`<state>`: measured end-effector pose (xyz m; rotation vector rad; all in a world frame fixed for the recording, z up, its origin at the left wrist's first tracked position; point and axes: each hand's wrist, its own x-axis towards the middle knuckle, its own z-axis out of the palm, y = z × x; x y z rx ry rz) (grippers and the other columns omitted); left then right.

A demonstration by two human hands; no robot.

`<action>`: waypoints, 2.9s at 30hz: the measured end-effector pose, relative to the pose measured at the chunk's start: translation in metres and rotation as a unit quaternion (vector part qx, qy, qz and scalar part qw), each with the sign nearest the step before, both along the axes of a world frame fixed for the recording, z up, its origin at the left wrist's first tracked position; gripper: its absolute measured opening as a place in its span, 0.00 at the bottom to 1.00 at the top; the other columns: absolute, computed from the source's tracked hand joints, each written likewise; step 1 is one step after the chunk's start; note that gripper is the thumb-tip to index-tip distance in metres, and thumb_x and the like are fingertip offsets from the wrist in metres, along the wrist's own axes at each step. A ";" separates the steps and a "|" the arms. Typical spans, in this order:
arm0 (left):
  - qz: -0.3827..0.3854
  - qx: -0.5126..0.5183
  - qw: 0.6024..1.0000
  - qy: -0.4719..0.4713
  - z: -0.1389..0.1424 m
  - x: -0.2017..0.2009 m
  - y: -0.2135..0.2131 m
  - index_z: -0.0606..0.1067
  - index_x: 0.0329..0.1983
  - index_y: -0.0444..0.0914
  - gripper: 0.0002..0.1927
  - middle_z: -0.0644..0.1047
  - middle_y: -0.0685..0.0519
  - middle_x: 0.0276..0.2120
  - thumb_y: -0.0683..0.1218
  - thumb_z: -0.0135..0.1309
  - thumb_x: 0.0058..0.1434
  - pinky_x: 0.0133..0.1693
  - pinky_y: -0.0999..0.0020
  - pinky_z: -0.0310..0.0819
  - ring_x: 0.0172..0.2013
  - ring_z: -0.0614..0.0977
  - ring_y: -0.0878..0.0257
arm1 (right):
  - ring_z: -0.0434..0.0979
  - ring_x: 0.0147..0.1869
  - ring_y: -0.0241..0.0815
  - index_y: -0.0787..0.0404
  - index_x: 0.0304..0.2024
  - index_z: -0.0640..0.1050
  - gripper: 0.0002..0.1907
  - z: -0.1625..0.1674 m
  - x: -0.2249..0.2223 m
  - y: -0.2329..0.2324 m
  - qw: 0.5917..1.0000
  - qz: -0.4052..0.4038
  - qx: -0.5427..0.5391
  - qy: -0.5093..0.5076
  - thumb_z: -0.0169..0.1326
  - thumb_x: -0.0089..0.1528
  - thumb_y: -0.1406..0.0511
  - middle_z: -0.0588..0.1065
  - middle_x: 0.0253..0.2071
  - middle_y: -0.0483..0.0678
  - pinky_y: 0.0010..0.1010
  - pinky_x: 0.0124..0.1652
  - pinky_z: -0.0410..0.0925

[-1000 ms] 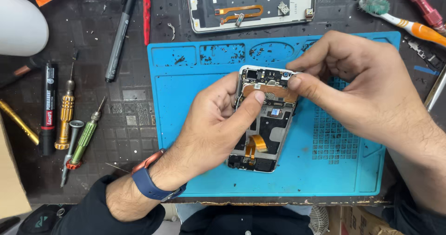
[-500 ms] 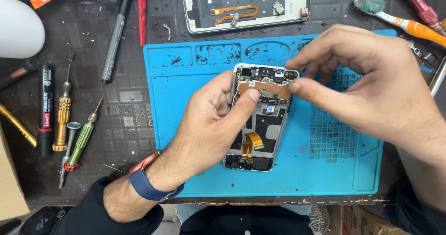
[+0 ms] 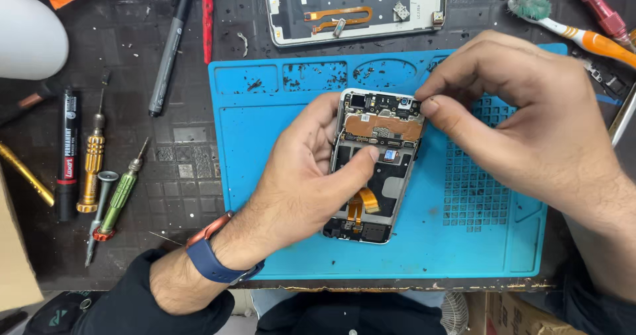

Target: The person works on a disassembled smartphone on a blue silicone mat, transferring and seating internal components such as the motherboard and flex cables between the phone frame and a parts tray, pressing connectors into place by hand, and using a precision screwdriver to tighten screws on the phone's internal assembly.

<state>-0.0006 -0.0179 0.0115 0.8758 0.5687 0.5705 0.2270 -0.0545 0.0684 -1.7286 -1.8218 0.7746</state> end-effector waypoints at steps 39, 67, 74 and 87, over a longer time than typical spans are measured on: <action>0.018 0.075 0.995 0.067 0.009 0.005 -0.002 0.65 0.64 0.28 0.20 0.81 0.48 0.51 0.35 0.51 0.70 0.50 0.75 0.80 0.51 0.80 0.71 | 0.79 0.41 0.42 0.69 0.38 0.77 0.02 -0.003 -0.013 0.001 0.998 0.008 0.043 -0.048 0.56 0.62 0.73 0.75 0.40 0.52 0.30 0.39 0.71; 0.027 0.217 0.962 0.163 0.016 0.005 -0.001 0.64 0.66 0.28 0.25 0.84 0.49 0.45 0.37 0.55 0.68 0.42 0.74 0.82 0.45 0.83 0.71 | 0.77 0.37 0.52 0.67 0.39 0.75 0.05 -0.006 -0.012 0.002 0.977 0.071 0.087 -0.180 0.57 0.60 0.74 0.73 0.34 0.53 0.40 0.34 0.69; 0.023 0.213 0.963 0.164 0.015 0.004 -0.001 0.64 0.67 0.28 0.25 0.84 0.49 0.46 0.38 0.55 0.68 0.42 0.75 0.81 0.45 0.83 0.71 | 0.76 0.40 0.55 0.66 0.40 0.73 0.05 -0.009 -0.005 0.001 0.982 0.095 0.047 -0.159 0.53 0.60 0.74 0.72 0.36 0.53 0.44 0.40 0.69; 0.018 0.189 0.973 0.129 0.013 0.005 0.000 0.65 0.67 0.29 0.24 0.83 0.50 0.48 0.37 0.54 0.69 0.43 0.75 0.82 0.47 0.82 0.72 | 0.79 0.42 0.48 0.63 0.44 0.76 0.16 -0.006 -0.008 -0.001 0.983 0.097 0.036 -0.152 0.64 0.57 0.64 0.72 0.40 0.50 0.37 0.37 0.71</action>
